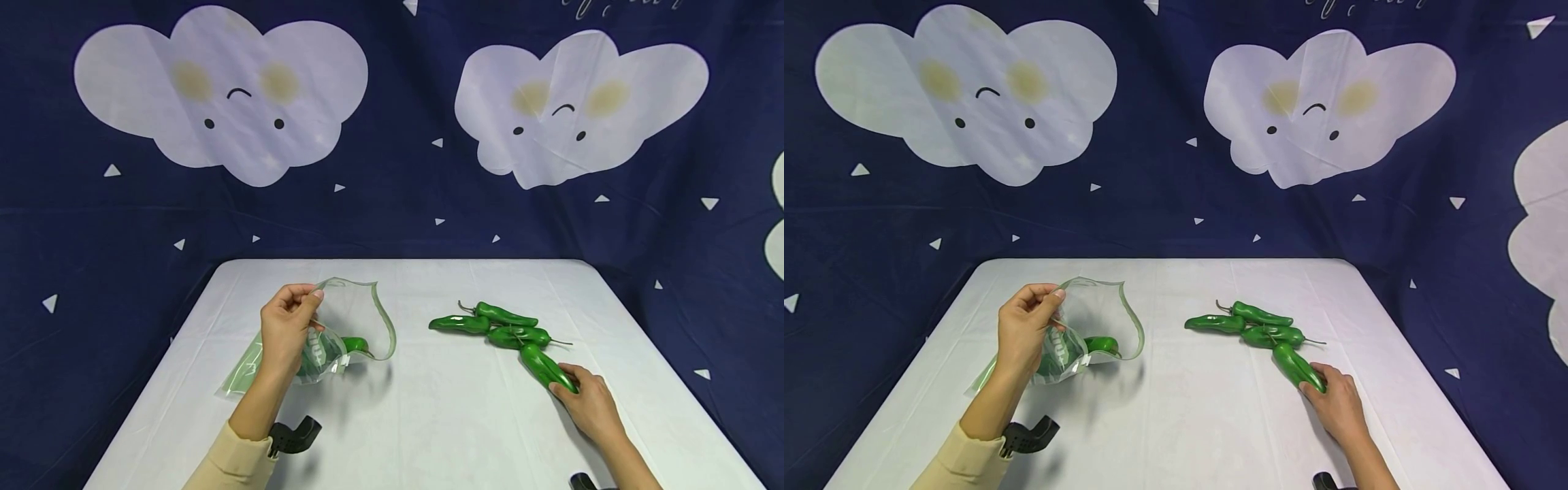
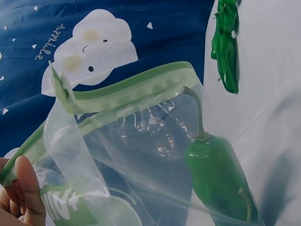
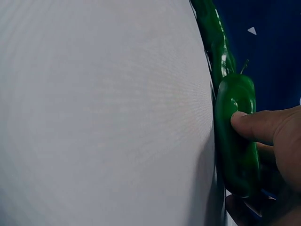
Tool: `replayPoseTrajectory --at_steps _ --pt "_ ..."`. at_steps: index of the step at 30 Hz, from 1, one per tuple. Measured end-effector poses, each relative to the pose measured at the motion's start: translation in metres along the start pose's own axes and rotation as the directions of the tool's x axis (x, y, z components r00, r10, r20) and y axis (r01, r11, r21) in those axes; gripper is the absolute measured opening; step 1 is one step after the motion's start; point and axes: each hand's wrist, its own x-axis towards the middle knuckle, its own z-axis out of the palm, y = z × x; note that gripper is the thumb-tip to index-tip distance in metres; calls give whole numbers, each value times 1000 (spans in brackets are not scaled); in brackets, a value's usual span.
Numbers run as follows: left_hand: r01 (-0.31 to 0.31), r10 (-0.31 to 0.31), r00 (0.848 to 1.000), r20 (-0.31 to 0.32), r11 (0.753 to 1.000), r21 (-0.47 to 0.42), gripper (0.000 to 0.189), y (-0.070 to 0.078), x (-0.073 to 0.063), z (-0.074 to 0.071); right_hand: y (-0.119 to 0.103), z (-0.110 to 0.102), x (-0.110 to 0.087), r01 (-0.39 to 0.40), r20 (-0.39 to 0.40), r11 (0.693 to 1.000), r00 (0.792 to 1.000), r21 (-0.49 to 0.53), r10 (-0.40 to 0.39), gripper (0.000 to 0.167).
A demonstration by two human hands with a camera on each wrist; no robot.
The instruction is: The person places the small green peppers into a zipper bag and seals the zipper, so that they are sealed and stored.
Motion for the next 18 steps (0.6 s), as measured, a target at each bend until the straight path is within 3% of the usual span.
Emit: replayPoseTrajectory --at_steps 9,18 --pt "8 -8 1000 -1 1000 -5 5 0 0 0 2 -2 0 -99 58 994 994 54 96 52" --pt "6 -6 1000 3 1000 3 5 -1 0 -1 0 -4 -2 -115 37 988 993 108 111 52"
